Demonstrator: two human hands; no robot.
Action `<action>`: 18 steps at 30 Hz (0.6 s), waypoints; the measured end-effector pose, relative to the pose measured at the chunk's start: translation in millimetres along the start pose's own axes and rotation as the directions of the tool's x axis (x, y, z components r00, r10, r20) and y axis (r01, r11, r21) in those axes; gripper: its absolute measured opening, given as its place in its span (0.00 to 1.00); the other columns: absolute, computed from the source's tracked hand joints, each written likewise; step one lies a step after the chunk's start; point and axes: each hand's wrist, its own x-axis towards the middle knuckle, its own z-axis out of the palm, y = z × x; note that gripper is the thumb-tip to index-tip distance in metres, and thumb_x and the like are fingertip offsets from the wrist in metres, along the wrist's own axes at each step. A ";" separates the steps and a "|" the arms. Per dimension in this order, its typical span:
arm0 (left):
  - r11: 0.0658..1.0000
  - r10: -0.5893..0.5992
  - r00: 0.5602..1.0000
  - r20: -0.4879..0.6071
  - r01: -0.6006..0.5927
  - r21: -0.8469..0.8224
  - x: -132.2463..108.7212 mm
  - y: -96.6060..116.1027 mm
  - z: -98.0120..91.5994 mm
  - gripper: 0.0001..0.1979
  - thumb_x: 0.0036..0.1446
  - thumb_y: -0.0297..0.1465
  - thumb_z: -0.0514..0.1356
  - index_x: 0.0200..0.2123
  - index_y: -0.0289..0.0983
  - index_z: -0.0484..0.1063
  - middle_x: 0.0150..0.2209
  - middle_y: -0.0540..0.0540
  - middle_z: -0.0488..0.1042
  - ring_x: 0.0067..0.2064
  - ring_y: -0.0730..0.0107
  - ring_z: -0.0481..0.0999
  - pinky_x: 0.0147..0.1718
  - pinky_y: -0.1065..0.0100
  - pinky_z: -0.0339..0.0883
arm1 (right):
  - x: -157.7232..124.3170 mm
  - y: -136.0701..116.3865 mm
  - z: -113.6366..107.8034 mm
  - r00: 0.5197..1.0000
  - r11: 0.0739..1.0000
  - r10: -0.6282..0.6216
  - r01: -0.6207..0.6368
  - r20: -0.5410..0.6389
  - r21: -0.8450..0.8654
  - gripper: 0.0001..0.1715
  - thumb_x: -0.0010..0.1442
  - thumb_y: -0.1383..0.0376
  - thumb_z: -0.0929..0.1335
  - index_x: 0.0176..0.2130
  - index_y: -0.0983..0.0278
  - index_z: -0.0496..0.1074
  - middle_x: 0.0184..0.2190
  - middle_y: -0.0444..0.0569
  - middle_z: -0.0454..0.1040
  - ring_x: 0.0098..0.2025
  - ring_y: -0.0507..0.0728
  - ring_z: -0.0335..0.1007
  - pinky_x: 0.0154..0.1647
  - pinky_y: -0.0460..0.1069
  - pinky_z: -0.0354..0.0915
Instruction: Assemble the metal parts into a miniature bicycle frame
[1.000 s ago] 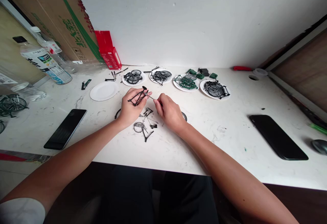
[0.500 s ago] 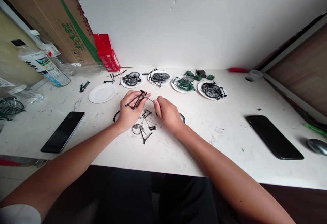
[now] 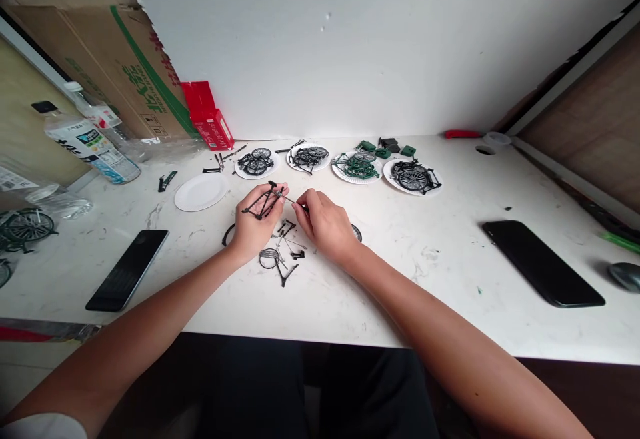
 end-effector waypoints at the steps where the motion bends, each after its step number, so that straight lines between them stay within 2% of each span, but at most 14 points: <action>1: 1.000 -0.010 1.000 -0.003 0.010 -0.004 -0.1 -1.1 -0.2 0.15 0.67 0.38 0.66 0.52 0.39 0.73 0.52 0.39 0.82 0.56 0.58 0.83 0.61 0.56 0.76 | 0.0 0.4 0.2 1.000 1.000 -0.008 0.008 -0.008 -0.004 0.12 0.77 0.55 0.60 0.44 0.59 0.63 0.39 0.51 0.79 0.35 0.59 0.73 0.31 0.50 0.59; 10: 0.999 -0.044 0.998 0.036 0.043 0.015 -0.9 -0.4 1.2 0.19 0.68 0.40 0.64 0.57 0.40 0.75 0.56 0.39 0.81 0.59 0.56 0.81 0.63 0.56 0.74 | 0.6 2.7 2.5 0.997 0.998 -0.055 0.053 -0.053 -0.045 0.13 0.77 0.55 0.61 0.43 0.60 0.64 0.37 0.50 0.79 0.35 0.58 0.73 0.30 0.50 0.56; 18: 0.999 -0.040 0.998 0.047 0.038 0.029 1.0 6.8 -2.2 0.16 0.67 0.40 0.65 0.53 0.38 0.77 0.57 0.39 0.81 0.59 0.56 0.81 0.63 0.56 0.74 | -0.1 2.6 1.6 1.000 1.000 -0.010 0.009 -0.025 -0.029 0.14 0.78 0.53 0.58 0.43 0.59 0.62 0.37 0.51 0.80 0.32 0.59 0.73 0.29 0.50 0.54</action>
